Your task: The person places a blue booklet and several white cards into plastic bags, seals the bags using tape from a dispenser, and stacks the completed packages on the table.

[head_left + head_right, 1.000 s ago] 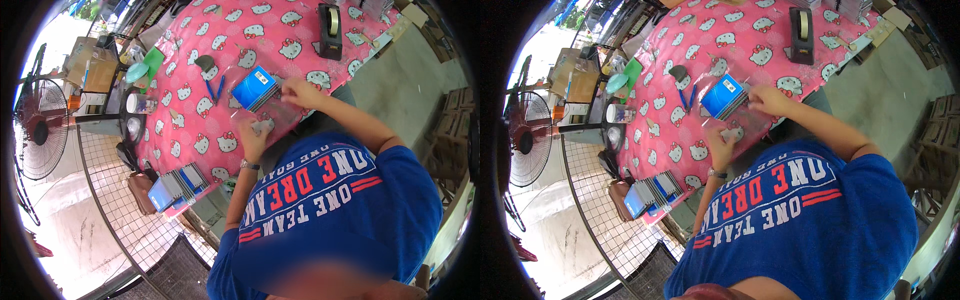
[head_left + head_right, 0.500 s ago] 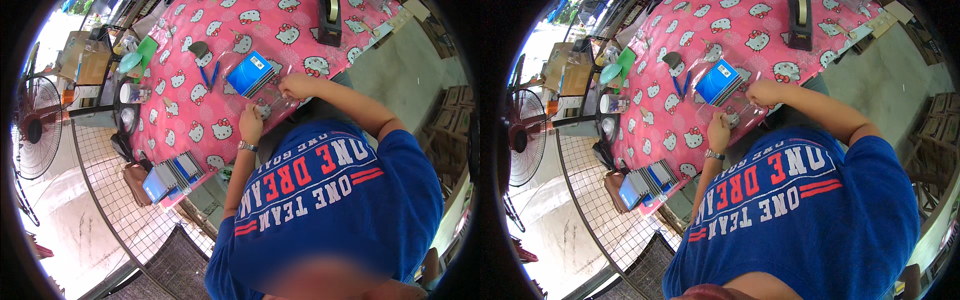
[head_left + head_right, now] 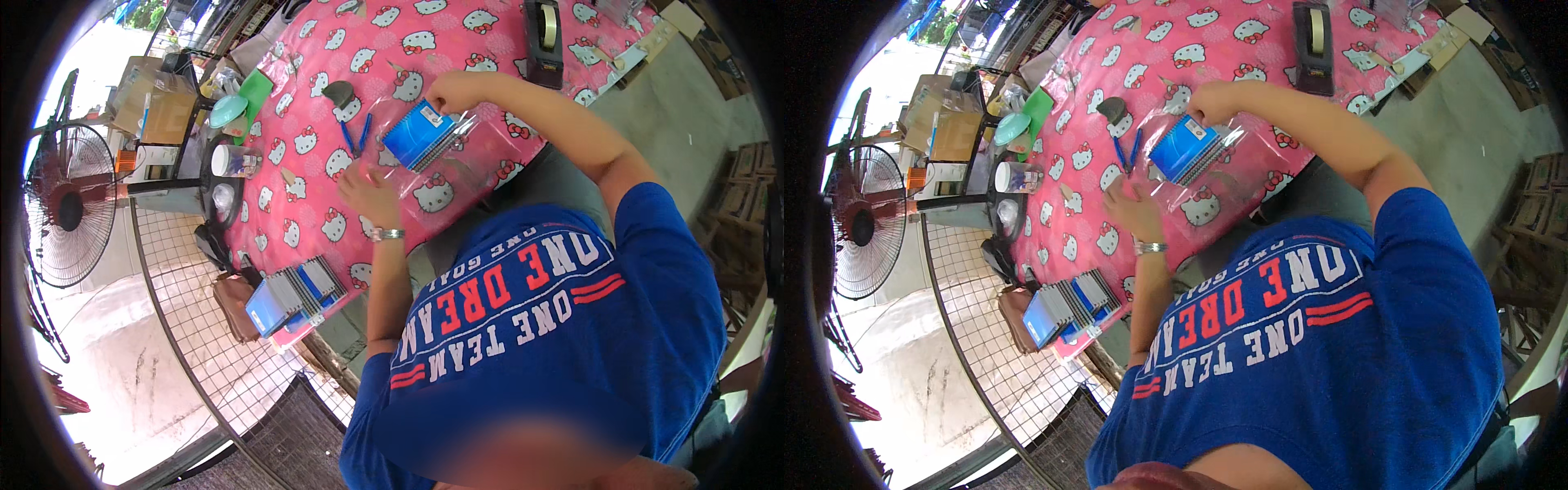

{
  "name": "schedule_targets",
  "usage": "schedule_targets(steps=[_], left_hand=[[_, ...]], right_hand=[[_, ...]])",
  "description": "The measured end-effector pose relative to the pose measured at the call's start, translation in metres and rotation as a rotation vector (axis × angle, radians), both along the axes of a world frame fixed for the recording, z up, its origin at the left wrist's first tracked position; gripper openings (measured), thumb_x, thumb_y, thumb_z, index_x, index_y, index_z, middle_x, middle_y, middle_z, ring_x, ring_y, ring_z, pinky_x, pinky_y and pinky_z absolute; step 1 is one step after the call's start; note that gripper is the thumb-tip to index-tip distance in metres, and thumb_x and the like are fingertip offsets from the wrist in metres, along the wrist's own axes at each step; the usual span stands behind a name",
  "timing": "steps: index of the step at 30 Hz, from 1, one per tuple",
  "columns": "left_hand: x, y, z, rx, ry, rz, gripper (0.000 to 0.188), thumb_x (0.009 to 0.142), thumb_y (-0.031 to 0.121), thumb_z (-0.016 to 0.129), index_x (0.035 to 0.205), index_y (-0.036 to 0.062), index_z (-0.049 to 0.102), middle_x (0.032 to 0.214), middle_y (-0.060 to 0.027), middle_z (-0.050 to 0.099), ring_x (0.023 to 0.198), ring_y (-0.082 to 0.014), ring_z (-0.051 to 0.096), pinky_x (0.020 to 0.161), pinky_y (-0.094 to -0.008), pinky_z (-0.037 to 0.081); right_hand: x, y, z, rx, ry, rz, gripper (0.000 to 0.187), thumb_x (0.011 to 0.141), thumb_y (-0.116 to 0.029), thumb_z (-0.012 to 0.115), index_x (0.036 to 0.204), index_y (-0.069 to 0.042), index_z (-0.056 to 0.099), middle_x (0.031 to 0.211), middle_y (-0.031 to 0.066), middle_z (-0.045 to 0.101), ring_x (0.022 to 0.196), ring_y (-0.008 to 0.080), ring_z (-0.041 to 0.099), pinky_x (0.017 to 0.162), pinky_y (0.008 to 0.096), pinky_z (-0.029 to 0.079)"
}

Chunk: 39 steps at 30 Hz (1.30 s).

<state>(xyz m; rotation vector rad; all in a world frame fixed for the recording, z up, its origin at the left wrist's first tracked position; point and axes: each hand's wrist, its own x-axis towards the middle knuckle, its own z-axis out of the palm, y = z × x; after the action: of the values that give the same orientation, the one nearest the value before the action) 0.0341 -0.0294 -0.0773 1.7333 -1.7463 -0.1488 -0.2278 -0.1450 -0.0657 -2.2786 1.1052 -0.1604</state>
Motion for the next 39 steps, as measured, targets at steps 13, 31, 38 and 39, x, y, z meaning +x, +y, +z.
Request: schedule_targets(steps=[13, 31, 38, 39], left_hand=[[-0.073, 0.03, -0.047, 0.045, -0.482, -0.414, 0.076, 0.085, 0.037, 0.055, 0.142, -0.0031, 0.027, 0.148, -0.0207, 0.027, 0.14, -0.0366, 0.019, 0.113, -0.0526, 0.012], [-0.091, 0.023, -0.027, 0.112, -0.452, -0.337, 0.078, 0.078, 0.032, 0.059, 0.139, -0.0058, 0.03, 0.146, -0.023, 0.03, 0.136, -0.0377, 0.026, 0.112, -0.0538, 0.016], [-0.086, 0.023, -0.027, 0.138, -0.453, -0.336, 0.076, 0.077, 0.032, 0.06, 0.138, -0.0038, 0.034, 0.144, -0.0226, 0.033, 0.134, -0.0363, 0.031, 0.11, -0.0533, 0.018], [-0.085, 0.022, -0.027, 0.136, -0.454, -0.334, 0.076, 0.077, 0.032, 0.06, 0.138, -0.0038, 0.034, 0.144, -0.0226, 0.033, 0.134, -0.0363, 0.031, 0.11, -0.0533, 0.018]], right_hand=[[0.06, -0.005, -0.003, -0.426, -0.161, -0.036, 0.027, 0.079, -0.025, 0.063, 0.099, -0.007, 0.067, 0.093, 0.0136, 0.067, 0.089, 0.0333, 0.063, 0.076, 0.045, 0.05], [0.09, -0.084, -0.054, -0.249, 0.036, -0.236, 0.02, 0.075, -0.016, 0.06, 0.089, -0.003, 0.068, 0.089, 0.0142, 0.068, 0.086, 0.0321, 0.065, 0.081, 0.0455, 0.05], [0.101, -0.084, -0.062, -0.517, 0.244, -0.116, 0.014, 0.071, -0.012, 0.061, 0.08, -0.009, 0.071, 0.088, 0.0116, 0.067, 0.089, 0.0298, 0.065, 0.09, 0.0502, 0.045], [0.101, -0.083, -0.057, -0.568, 0.227, -0.119, 0.013, 0.07, -0.011, 0.061, 0.079, -0.01, 0.071, 0.088, 0.0115, 0.067, 0.089, 0.0297, 0.065, 0.089, 0.051, 0.045]])
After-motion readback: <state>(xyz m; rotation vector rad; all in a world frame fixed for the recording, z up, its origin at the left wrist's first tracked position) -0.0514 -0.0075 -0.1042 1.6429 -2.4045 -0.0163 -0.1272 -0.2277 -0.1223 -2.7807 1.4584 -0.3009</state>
